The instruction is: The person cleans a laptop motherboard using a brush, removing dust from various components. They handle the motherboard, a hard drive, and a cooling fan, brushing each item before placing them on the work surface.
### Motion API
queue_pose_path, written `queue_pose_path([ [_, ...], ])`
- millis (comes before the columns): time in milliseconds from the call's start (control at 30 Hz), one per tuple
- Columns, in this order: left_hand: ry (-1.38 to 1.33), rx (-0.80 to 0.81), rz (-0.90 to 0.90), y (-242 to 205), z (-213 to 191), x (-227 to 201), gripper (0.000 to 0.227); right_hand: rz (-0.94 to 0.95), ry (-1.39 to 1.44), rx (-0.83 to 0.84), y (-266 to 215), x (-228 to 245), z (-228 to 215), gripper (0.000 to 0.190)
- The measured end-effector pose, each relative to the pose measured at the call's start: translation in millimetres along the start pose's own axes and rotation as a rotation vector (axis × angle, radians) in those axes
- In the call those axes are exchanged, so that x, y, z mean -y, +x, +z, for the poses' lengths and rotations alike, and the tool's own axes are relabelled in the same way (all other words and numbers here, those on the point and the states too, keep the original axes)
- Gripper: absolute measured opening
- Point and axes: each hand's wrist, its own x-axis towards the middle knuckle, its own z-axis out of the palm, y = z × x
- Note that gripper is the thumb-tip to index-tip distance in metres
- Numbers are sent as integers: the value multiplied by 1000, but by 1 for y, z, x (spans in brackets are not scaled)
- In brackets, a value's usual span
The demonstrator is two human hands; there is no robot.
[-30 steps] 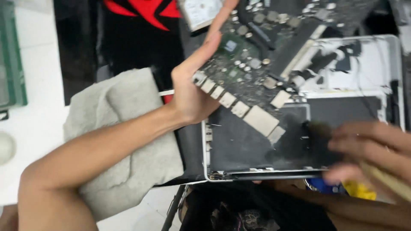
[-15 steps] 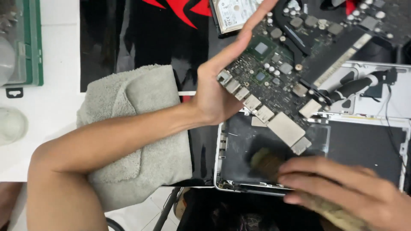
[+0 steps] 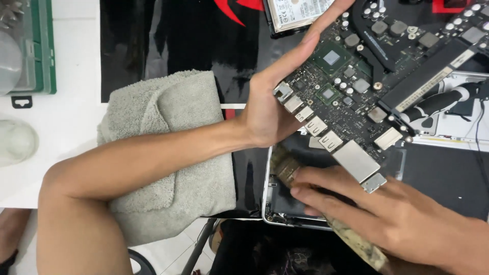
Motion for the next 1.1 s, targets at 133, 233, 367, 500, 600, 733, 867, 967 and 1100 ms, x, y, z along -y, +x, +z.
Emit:
queue_pose_path([
  [133,-30,10,-37,-1,-5,1,64,96,370,-183,18,0,-15,65],
  [233,388,24,130,-1,-13,7,61,110,636,91,9,4,-19,77],
  [367,136,20,40,-1,-2,-1,60,148,173,-58,-16,8,-7,63],
  [500,-111,-44,-93,3,20,-16,70,193,620,-59,7,16,-39,52],
  [600,-133,-118,-162,5,32,-21,81,202,583,-151,10,9,-37,36],
  [733,-149,-66,-190,3,35,-22,83,113,653,-251,7,2,-53,23],
  [867,-96,15,-102,7,25,-7,75,351,716,-430,-25,-3,-69,33],
  [967,33,57,-49,2,23,-2,73,570,801,-575,-30,-10,-68,34],
  [1100,275,104,86,-7,24,9,74,900,1248,-673,-37,-16,-43,28],
])
